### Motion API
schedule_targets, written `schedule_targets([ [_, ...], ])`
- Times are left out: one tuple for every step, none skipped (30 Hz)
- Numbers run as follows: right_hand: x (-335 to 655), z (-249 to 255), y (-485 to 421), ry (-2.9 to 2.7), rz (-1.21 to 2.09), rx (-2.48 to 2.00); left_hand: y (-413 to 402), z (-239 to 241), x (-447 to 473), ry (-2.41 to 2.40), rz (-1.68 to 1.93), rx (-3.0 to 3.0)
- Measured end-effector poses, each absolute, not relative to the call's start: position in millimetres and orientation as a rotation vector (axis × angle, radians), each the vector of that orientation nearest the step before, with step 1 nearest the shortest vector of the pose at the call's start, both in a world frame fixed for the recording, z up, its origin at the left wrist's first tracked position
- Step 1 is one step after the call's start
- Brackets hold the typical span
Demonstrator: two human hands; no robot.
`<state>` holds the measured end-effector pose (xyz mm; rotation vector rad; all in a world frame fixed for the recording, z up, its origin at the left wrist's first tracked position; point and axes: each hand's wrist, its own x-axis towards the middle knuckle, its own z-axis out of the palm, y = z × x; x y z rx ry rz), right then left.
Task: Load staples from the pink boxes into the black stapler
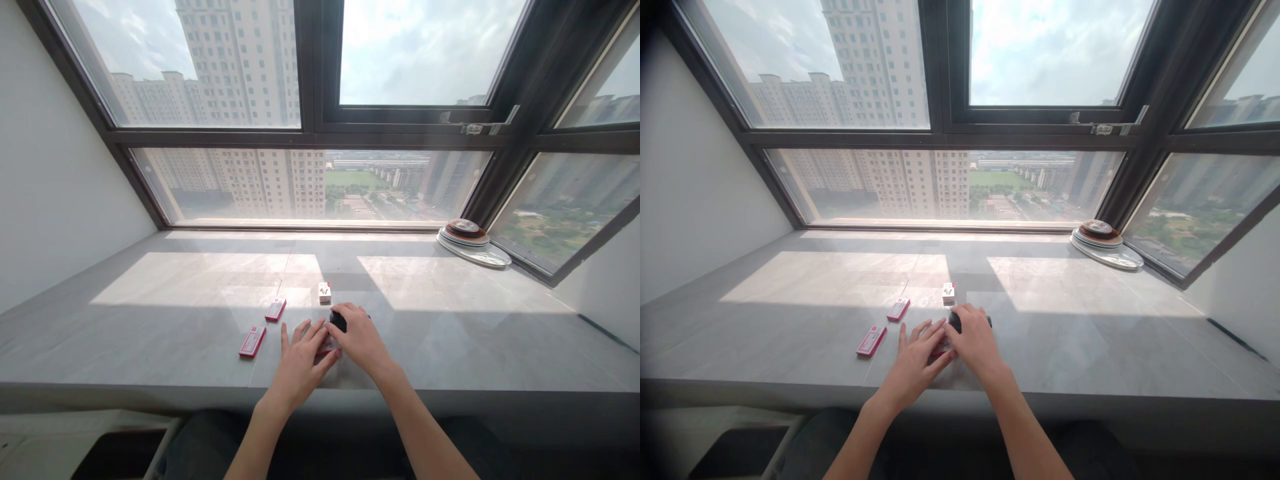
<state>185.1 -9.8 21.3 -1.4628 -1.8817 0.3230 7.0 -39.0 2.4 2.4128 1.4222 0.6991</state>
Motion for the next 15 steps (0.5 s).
schedule_targets([
  [177, 20, -8, -1.872, 0.301, -1.481, -40, 4, 2, 1.406, 0.683, 2.415],
  [171, 18, -6, -1.861, 0.285, -1.499, -40, 6, -4, 1.389, 0.670, 2.422],
  [165, 17, -3, -1.847, 0.273, -1.516, -41, 8, -8, 1.374, 0.659, 2.433],
  [160, 17, -1, -1.830, 0.269, -1.526, -41, 9, -12, 1.365, 0.649, 2.445],
  [155, 18, 2, -1.809, 0.273, -1.526, -41, 9, -14, 1.368, 0.643, 2.459],
  [152, 19, 5, -1.778, 0.287, -1.513, -41, 9, -15, 1.381, 0.641, 2.474],
  [150, 21, 8, -1.734, 0.313, -1.487, -40, 8, -16, 1.405, 0.642, 2.489],
  [149, 24, 11, -1.673, 0.356, -1.453, -38, 6, -16, 1.440, 0.650, 2.500],
  [151, 26, 13, -1.588, 0.423, -1.412, -37, 4, -16, 1.478, 0.664, 2.508],
  [156, 28, 15, -1.475, 0.509, -1.367, -35, 2, -16, 1.511, 0.676, 2.515],
  [163, 29, 17, -1.336, 0.605, -1.315, -33, 0, -16, 1.532, 0.686, 2.523],
  [174, 28, 18, -1.182, 0.702, -1.254, -32, -2, -17, 1.543, 0.695, 2.530],
  [186, 26, 17, -1.026, 0.790, -1.194, -32, -3, -17, 1.543, 0.701, 2.537],
  [201, 22, 15, -0.882, 0.861, -1.139, -31, -4, -18, 1.534, 0.706, 2.543],
  [218, 16, 12, -0.769, 0.919, -1.105, -32, -4, -19, 1.519, 0.709, 2.548],
])
